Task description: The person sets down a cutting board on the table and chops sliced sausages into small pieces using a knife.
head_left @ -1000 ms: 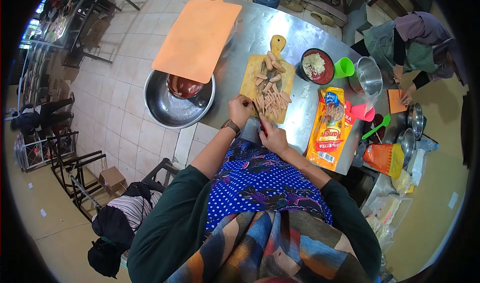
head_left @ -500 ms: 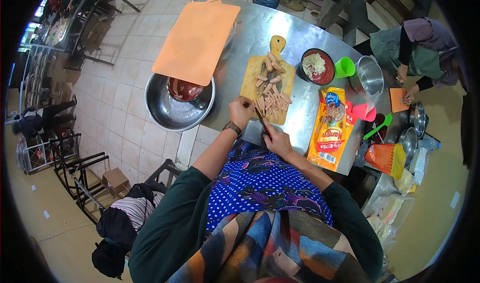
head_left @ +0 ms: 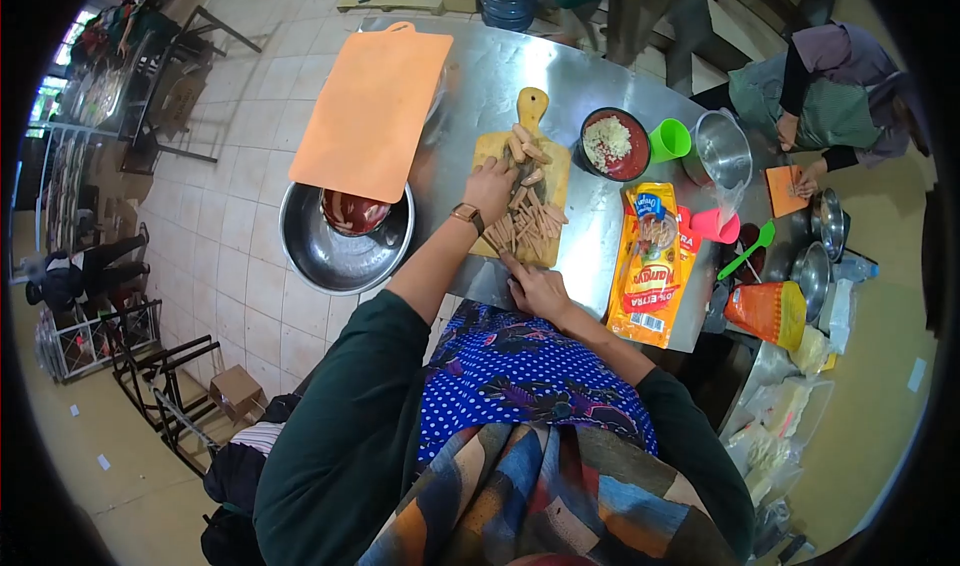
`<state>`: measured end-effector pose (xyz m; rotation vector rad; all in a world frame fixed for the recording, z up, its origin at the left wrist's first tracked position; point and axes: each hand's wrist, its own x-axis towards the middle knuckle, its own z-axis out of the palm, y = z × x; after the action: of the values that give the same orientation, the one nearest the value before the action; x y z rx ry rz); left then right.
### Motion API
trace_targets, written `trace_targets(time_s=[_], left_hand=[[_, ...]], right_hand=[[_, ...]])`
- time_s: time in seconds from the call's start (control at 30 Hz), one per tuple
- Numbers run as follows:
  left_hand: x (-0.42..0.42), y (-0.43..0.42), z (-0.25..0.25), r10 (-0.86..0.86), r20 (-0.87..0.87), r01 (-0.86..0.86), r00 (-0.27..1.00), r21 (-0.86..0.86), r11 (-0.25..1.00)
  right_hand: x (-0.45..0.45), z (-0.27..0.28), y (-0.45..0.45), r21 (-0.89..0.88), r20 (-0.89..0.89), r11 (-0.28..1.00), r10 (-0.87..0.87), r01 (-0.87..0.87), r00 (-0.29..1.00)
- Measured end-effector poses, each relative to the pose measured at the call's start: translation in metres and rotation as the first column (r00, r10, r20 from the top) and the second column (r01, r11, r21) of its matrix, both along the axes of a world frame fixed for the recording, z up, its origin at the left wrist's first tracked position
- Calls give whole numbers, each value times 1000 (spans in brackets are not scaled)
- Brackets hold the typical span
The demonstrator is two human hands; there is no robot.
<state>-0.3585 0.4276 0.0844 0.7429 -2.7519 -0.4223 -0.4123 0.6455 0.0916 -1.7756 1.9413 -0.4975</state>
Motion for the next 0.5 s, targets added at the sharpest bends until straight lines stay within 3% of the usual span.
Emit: trace_targets(time_s=[0.17, 0.23, 0.27, 0.33, 0.37, 0.4, 0.47, 0.5], left_hand=[[-9, -7, -6, -40, 82, 37, 996, 32, 999], [-7, -9, -10, 203, -52, -185, 978, 236, 954], [-4, -9, -12, 204, -51, -186, 978, 236, 954], [8, -7, -17, 504, -266, -312, 822, 531, 788], [16, -1, -16, 609, -217, -347, 763, 657, 669], [25, 8, -15, 611, -216, -351, 762, 655, 669], [44, 33, -10, 696, -79, -411, 714, 758, 507], [50, 46, -11, 700, -76, -416, 710, 757, 504]], right_hand=[[-6, 3, -7, 14, -29, 993, -120, 121, 992], [-6, 8, -10, 25, -18, 989, -146, 147, 989], [-5, 10, -11, 37, -8, 985, -168, 169, 986], [-5, 10, -12, 35, 25, 980, -197, 196, 980], [-5, 10, -13, 35, 57, 974, -227, 225, 972], [-5, 10, -13, 34, 60, 974, -224, 222, 973], [-5, 12, -9, 54, 38, 978, -203, 201, 978], [-4, 11, -9, 55, 41, 979, -196, 194, 980]])
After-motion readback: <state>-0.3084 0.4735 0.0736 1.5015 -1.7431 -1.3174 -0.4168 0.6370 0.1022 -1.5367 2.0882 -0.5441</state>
